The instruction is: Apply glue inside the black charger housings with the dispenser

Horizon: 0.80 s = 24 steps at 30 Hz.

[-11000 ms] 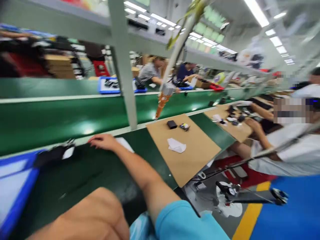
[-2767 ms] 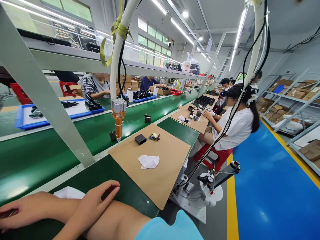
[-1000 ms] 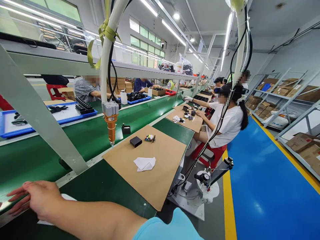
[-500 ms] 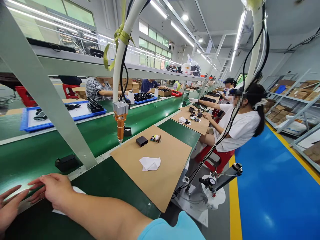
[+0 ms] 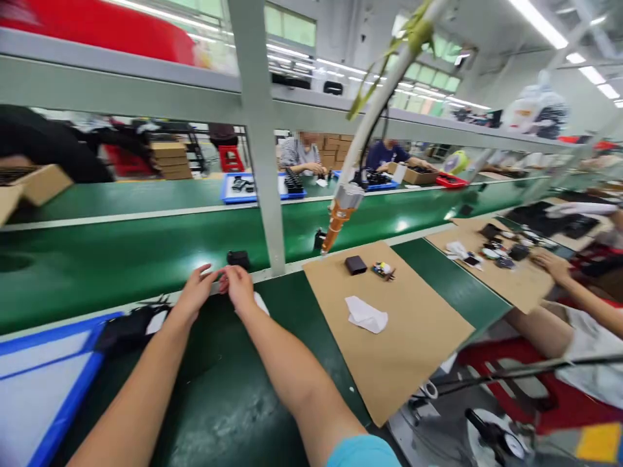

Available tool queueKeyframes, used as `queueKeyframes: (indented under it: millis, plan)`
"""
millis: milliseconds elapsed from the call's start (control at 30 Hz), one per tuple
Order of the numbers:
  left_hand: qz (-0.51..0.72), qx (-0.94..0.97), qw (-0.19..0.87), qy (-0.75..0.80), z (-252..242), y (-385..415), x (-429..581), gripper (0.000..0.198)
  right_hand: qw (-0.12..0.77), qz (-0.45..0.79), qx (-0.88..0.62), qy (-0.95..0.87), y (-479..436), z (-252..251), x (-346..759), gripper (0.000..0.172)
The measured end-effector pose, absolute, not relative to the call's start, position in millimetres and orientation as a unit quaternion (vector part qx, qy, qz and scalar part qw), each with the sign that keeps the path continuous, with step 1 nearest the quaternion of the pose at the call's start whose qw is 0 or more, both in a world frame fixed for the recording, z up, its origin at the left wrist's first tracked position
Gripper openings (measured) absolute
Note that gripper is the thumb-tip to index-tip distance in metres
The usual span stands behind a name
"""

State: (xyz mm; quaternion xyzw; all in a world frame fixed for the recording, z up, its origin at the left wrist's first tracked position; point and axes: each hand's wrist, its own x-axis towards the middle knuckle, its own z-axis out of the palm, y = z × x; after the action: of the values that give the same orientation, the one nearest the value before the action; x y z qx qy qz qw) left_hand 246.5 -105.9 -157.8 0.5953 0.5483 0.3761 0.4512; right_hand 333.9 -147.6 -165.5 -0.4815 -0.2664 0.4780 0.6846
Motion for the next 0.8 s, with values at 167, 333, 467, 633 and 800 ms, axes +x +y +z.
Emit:
queueKeyframes:
  millis: [167, 333, 467, 633, 800]
  plan:
    - [0.388, 0.555, 0.492, 0.547, -161, -105, 247, 0.050, 0.689, 0.400, -0.523, -0.302, -152, -173, 336, 0.026]
    - [0.389, 0.534, 0.531, 0.530, -160, -104, 245, 0.059, 0.680, 0.345, -0.559, -0.326, -154, -177, 341, 0.052]
    - [0.398, 0.530, 0.548, 0.510, -160, -102, 242, 0.067, 0.634, 0.394, -0.549, -0.375, -150, -180, 342, 0.077]
    - [0.407, 0.530, 0.543, 0.509, -164, -99, 239, 0.074, 0.593, 0.441, -0.526, -0.421, -146, -184, 342, 0.092]
    - [0.416, 0.543, 0.505, 0.526, -173, -93, 239, 0.074, 0.574, 0.457, -0.512, -0.447, -147, -185, 341, 0.098]
